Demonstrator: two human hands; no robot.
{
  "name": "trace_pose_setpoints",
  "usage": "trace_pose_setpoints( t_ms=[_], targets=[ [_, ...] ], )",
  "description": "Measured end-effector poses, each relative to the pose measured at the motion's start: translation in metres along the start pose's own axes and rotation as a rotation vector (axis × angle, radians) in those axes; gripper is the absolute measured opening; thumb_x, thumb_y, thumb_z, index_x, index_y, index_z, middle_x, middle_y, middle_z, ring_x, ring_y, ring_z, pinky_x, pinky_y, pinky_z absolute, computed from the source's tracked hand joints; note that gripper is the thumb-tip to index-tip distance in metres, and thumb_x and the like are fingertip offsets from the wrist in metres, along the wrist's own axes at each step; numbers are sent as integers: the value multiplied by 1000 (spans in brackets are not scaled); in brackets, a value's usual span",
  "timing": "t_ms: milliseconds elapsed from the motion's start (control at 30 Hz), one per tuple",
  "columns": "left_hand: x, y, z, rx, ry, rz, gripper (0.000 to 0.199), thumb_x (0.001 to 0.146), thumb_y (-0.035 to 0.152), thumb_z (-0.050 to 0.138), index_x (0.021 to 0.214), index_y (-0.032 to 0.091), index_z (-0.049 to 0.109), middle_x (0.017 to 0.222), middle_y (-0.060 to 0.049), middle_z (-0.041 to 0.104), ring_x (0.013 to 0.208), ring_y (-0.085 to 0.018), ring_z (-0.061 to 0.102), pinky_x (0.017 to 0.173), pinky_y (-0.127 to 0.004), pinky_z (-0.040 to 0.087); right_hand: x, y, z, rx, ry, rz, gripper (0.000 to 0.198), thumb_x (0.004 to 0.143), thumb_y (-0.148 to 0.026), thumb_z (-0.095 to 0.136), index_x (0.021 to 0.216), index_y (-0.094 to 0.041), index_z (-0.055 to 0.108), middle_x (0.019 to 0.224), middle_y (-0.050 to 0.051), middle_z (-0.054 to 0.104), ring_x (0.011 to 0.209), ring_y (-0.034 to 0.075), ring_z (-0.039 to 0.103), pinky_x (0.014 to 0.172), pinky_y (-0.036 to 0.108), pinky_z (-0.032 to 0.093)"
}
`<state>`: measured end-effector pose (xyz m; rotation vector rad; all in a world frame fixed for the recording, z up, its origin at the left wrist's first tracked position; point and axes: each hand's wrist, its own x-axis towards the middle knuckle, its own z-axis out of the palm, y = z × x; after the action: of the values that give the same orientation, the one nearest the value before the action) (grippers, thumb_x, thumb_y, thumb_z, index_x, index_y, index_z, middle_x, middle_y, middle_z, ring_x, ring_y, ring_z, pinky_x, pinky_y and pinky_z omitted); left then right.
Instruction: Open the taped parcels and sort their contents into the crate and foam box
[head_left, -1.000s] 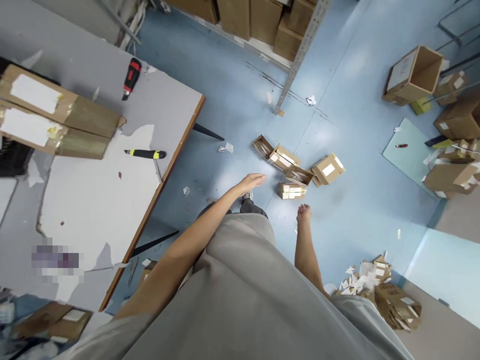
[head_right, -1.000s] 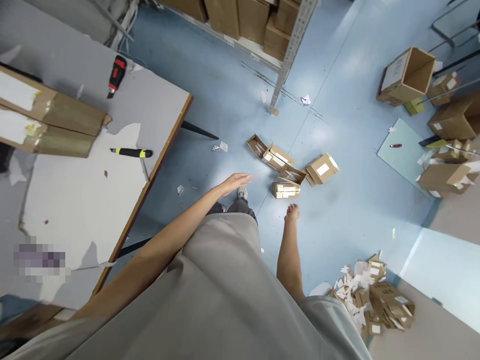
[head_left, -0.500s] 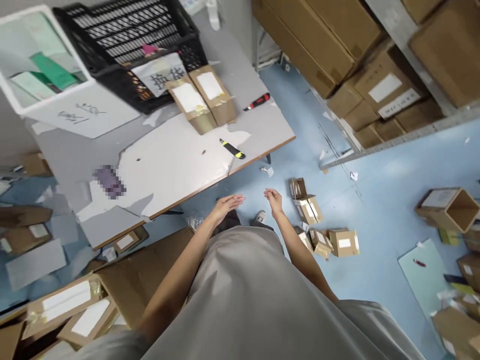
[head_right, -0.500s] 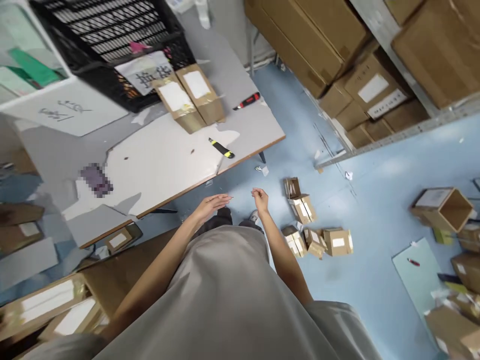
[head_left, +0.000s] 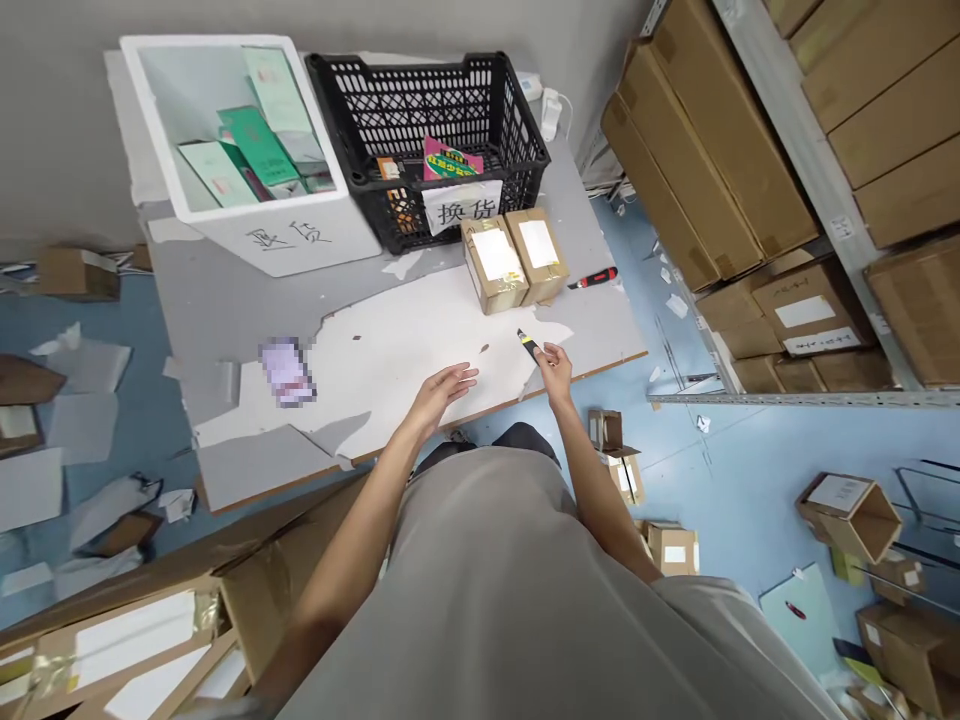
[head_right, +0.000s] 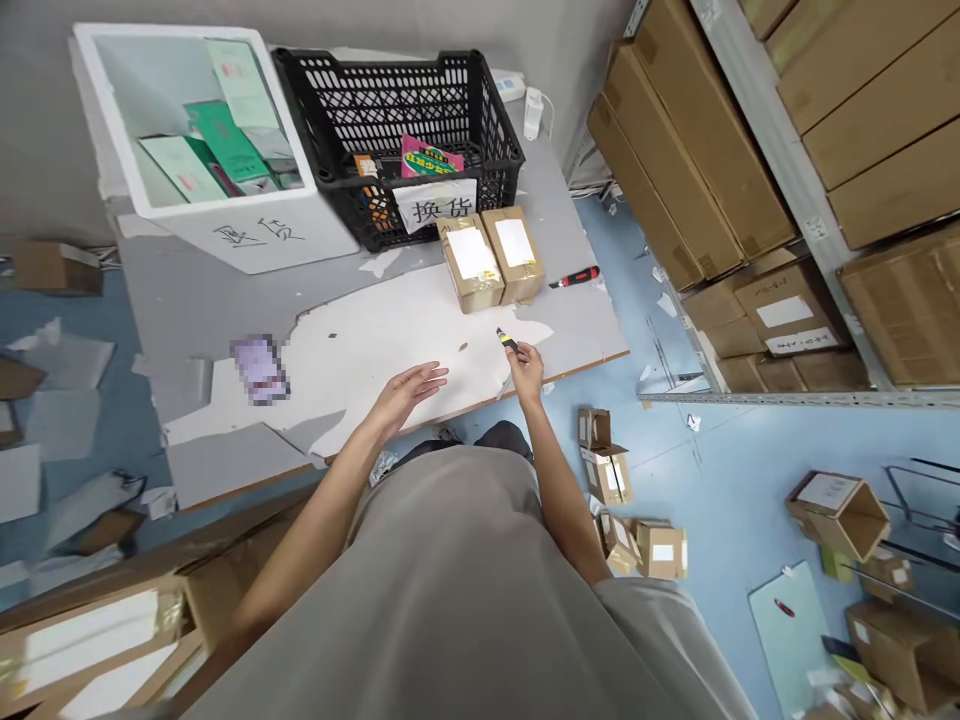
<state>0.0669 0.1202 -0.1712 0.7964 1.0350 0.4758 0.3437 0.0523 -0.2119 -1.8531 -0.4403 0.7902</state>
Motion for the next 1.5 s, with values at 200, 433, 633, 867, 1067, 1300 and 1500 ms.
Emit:
trace_pose_setpoints(
  t_ms=[200, 433, 633, 867, 1067, 1300, 1500],
  targets=[
    [15, 50, 3, -32, 52, 75, 69, 90, 65, 88, 141, 19, 78, 154, -21, 80, 145, -39, 77, 133, -56, 51, 71, -51, 25, -348, 59, -180, 74, 91, -48, 87, 153, -13, 65, 165, 25, 65, 162, 36, 55, 138, 55, 46],
    [28, 63, 42, -142, 217, 102, 61, 95, 58, 84, 142, 19, 77, 154, -20, 80, 144, -37, 78, 133, -55, 53, 166, -91, 52, -584, -1, -156, 107, 84, -46, 99, 170, -6, 49, 189, 37, 31, 181, 44, 26, 148, 64, 25],
    [27, 38, 78, -185, 297, 14, 60, 93, 58, 87, 139, 20, 78, 154, -20, 80, 144, -37, 78, 133, -54, 54, 201, -85, 52, -721, -57, -179, 113, 86, -42, 96, 174, 0, 38, 186, 43, 31, 179, 48, 30, 147, 63, 28],
    [23, 23, 96, -182, 387, -62, 62, 86, 60, 91, 132, 20, 80, 149, -19, 83, 143, -38, 78, 132, -55, 54, 224, -95, 42, -763, -57, -209, 108, 81, -39, 96, 170, -7, 45, 165, 33, 56, 161, 47, 53, 140, 62, 39],
    [29, 35, 100, -153, 320, -41, 63, 85, 62, 92, 131, 21, 81, 149, -18, 83, 144, -37, 78, 132, -52, 55, 194, -109, -13, -705, 53, -328, 101, 81, -40, 94, 168, -15, 50, 166, 29, 56, 165, 46, 49, 140, 66, 39],
    [39, 41, 71, -149, 299, -4, 58, 87, 57, 89, 132, 21, 80, 151, -18, 82, 141, -36, 79, 133, -54, 54, 95, -128, -114, -582, 3, -443, 109, 76, -49, 98, 173, -25, 53, 175, 22, 43, 170, 43, 43, 117, 61, 70],
    [39, 39, 23, -85, 317, 110, 57, 96, 50, 80, 146, 23, 76, 170, -17, 69, 159, -37, 66, 136, -57, 51, 43, -145, -130, -440, -408, -405, 100, 79, -57, 101, 170, -39, 64, 174, 14, 49, 165, 39, 52, 111, 56, 76]
  ],
)
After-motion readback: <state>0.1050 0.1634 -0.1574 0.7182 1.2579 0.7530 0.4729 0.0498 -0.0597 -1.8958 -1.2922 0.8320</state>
